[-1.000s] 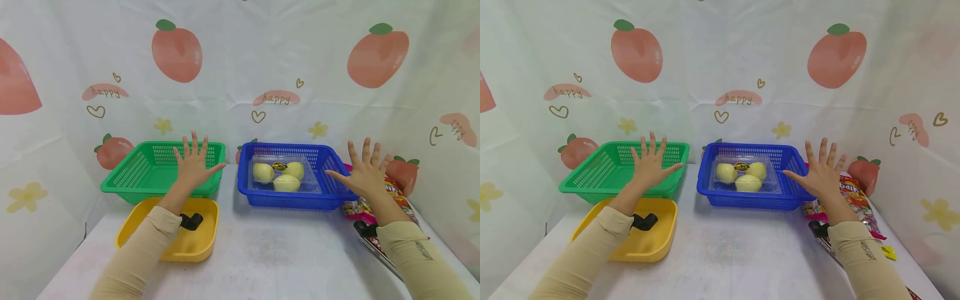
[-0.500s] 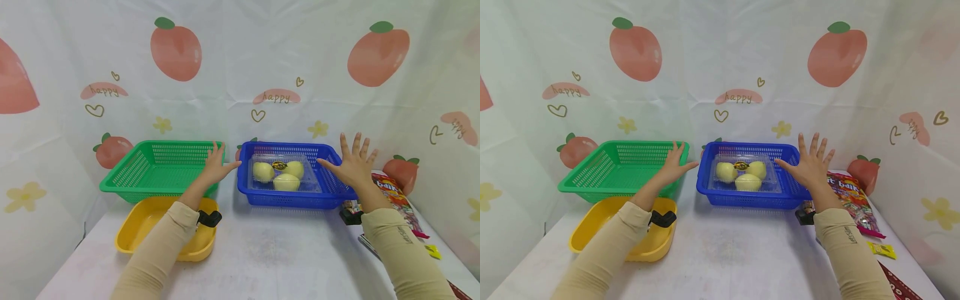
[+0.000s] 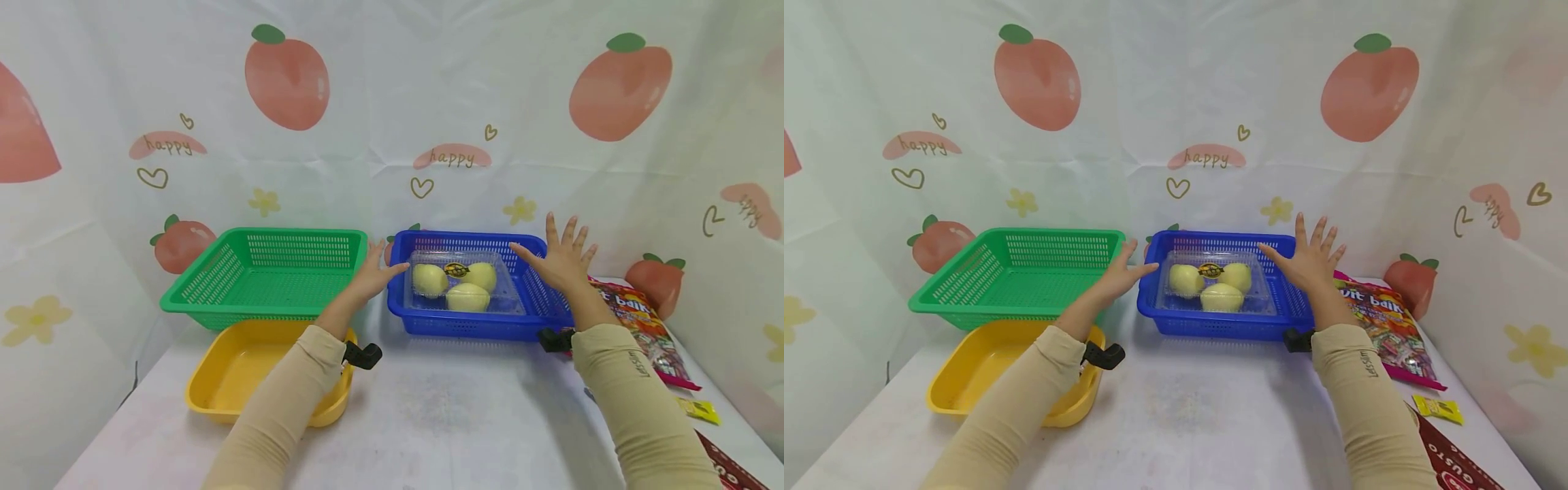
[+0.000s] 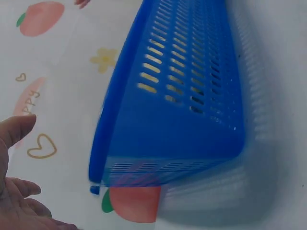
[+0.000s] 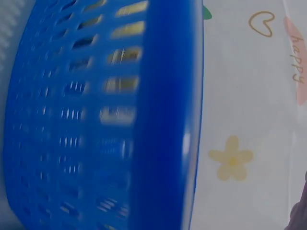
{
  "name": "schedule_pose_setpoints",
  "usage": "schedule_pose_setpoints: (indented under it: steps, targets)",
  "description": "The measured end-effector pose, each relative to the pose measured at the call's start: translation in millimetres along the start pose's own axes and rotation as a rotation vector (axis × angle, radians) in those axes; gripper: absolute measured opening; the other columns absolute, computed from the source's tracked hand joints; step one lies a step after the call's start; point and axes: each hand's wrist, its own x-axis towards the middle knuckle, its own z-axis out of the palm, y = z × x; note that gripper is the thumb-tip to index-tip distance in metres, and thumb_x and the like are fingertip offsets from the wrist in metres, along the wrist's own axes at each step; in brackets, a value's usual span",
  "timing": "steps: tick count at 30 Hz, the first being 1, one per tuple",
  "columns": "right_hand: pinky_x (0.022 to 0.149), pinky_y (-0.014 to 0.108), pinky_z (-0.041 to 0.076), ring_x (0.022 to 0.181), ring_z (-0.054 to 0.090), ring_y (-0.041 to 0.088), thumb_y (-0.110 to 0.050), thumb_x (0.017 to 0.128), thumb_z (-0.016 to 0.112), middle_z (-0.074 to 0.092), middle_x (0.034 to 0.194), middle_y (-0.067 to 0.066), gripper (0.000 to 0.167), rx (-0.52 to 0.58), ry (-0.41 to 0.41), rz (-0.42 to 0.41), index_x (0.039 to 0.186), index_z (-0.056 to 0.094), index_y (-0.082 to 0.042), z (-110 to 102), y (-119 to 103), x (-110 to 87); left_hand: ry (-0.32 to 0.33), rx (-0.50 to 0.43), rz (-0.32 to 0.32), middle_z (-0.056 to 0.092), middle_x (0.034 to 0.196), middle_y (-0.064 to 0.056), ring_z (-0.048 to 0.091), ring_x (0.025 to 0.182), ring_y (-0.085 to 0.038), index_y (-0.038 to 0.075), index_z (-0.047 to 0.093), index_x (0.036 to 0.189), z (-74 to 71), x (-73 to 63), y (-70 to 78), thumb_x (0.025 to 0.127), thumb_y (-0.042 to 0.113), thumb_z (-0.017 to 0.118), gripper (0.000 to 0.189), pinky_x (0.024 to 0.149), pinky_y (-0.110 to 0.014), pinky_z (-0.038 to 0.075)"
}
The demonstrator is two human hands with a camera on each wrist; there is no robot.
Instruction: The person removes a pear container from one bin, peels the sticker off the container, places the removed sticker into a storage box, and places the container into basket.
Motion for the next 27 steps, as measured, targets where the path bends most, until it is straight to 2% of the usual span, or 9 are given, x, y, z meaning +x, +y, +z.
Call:
schedule_pose_setpoints:
  steps: [5,7,11,14,20,22,27]
  targets:
    - [0.101,0.072,-0.014,0.133,-0.029,0.048,-0.079,0.08,0.031,-0.031,0.147,0.024,0.103,0.05,-0.061,0.003,0.147,-0.019,-0.018,4,-9,8.3,-0.044,-0.058,0.026,-0.011,0.158,-0.007,-0.013,0.144,-0.028,0.023,0.003,0.151,8.2,8.2,-7.4,0.091,0.019,0.059,0.082,0.115,-0.057,0.006]
    - [0.102,0.072,-0.013,0.132,-0.029,0.049,-0.078,0.081,0.031,-0.031,0.147,0.025,0.102,0.066,-0.093,0.007,0.147,-0.019,-0.017,5,-12,11.3,-0.054,-0.081,0.025,-0.011,0.158,-0.007,-0.012,0.144,-0.028,0.026,0.001,0.151,11.6,10.6,-9.6,0.091,0.014,0.058,0.083,0.115,-0.057,0.008]
    - [0.102,0.073,-0.01,0.132,-0.028,0.05,-0.076,0.083,0.029,-0.03,0.146,0.027,0.1,0.099,-0.163,0.019,0.146,-0.02,-0.016,8,-18,17.2,-0.029,-0.125,0.011,-0.008,0.157,-0.012,-0.008,0.144,-0.032,0.028,0.0,0.151,18.6,13.3,-13.5,0.09,0.002,0.054,0.085,0.113,-0.058,0.015]
    - [0.102,0.074,-0.007,0.131,-0.027,0.052,-0.075,0.084,0.028,-0.029,0.146,0.028,0.099,0.164,-0.25,0.023,0.145,-0.022,-0.015,11,-22,22.4,0.001,-0.146,-0.013,-0.005,0.157,-0.014,-0.005,0.144,-0.032,0.023,0.002,0.151,24.1,14.7,-16.6,0.088,-0.006,0.049,0.084,0.113,-0.055,0.019]
    - [0.105,0.071,-0.004,0.136,-0.023,0.046,-0.069,0.089,0.026,-0.029,0.151,0.016,0.09,0.409,-0.49,0.044,0.143,-0.027,-0.021,17,-26,34.0,0.04,-0.11,-0.048,-0.003,0.157,-0.013,0.002,0.144,-0.033,0.008,0.006,0.15,34.6,18.4,-20.1,0.087,-0.008,0.041,0.074,0.115,-0.05,0.014]
    - [0.107,0.069,-0.002,0.139,-0.019,0.043,-0.069,0.089,0.026,-0.027,0.153,0.012,0.088,0.456,-0.537,0.059,0.144,-0.024,-0.022,21,-25,38.1,0.059,-0.088,-0.041,-0.004,0.157,-0.013,0.003,0.144,-0.034,0.007,0.007,0.15,37.1,19.3,-19.7,0.087,-0.008,0.039,0.073,0.116,-0.049,0.013]
    - [0.104,0.072,-0.004,0.137,-0.027,0.039,-0.066,0.091,0.027,-0.032,0.151,0.008,0.086,0.567,-0.635,0.106,0.147,-0.019,-0.021,33,-16,45.9,0.089,-0.003,-0.025,-0.007,0.157,-0.012,0.005,0.144,-0.035,0.003,0.008,0.149,43.2,20.0,-17.3,0.085,-0.007,0.038,0.071,0.117,-0.047,0.012]
